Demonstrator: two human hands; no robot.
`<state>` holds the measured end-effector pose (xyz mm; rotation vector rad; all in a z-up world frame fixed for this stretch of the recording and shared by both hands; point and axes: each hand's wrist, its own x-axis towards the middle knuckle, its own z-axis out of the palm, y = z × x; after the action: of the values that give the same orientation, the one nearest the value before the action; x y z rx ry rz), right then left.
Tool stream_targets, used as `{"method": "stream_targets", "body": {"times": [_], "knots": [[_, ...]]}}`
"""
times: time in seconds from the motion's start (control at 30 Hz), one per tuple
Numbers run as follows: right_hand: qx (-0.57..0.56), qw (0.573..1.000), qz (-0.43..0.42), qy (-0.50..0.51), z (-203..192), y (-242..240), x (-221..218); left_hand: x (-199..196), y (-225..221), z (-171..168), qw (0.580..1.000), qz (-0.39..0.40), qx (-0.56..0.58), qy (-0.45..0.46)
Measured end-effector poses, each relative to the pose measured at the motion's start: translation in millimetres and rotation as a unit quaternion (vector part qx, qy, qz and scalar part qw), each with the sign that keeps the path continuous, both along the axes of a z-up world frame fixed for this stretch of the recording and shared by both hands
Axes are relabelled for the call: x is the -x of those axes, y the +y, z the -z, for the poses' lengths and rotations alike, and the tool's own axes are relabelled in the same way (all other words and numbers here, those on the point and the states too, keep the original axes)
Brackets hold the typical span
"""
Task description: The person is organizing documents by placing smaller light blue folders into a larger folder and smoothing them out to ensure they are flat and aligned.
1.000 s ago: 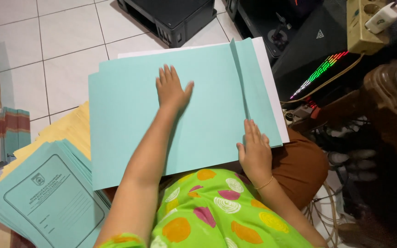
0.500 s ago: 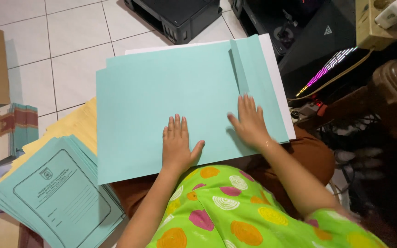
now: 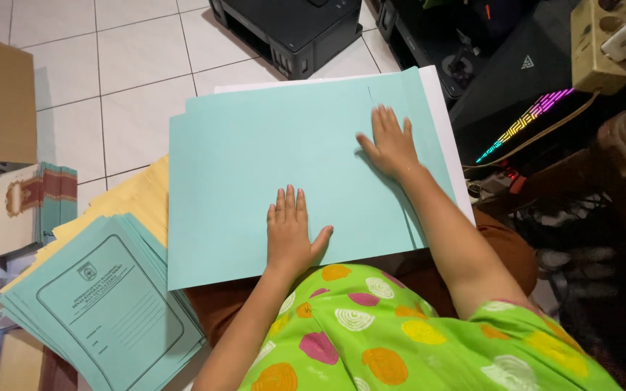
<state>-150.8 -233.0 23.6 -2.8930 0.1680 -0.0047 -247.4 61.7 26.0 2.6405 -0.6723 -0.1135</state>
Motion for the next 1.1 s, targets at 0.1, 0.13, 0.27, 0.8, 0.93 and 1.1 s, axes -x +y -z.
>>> {"method": "stream_targets", "body": {"times": [0.1,0.13,0.27,0.8,0.93,1.1], "knots": [[-0.009,1.000,-0.008,0.009,-10.5,17.4,92.7,-5.3,8.5,27.9,0.994,0.016,0.077,-0.071],[-0.007,1.000,-0.009,0.009,-11.0,20.9,117.6,-5.1,20.9,25.5,0.994,0.015,0.079,-0.071],[-0.028,0.999,-0.025,0.014,-5.7,22.4,190.8,-12.2,89.6,20.2,0.964,-0.143,0.161,-0.159],[-0.048,0.998,-0.039,-0.028,-9.3,52.1,134.5,10.3,181.1,-131.6,0.886,-0.267,0.378,-0.001],[-0.063,0.996,-0.025,-0.061,-1.1,40.4,111.9,2.1,113.0,-170.2,0.874,-0.182,0.448,0.058],[-0.242,0.958,-0.038,-0.147,-37.1,30.8,105.6,-34.6,22.5,-122.1,0.846,0.071,0.505,0.157]]}}
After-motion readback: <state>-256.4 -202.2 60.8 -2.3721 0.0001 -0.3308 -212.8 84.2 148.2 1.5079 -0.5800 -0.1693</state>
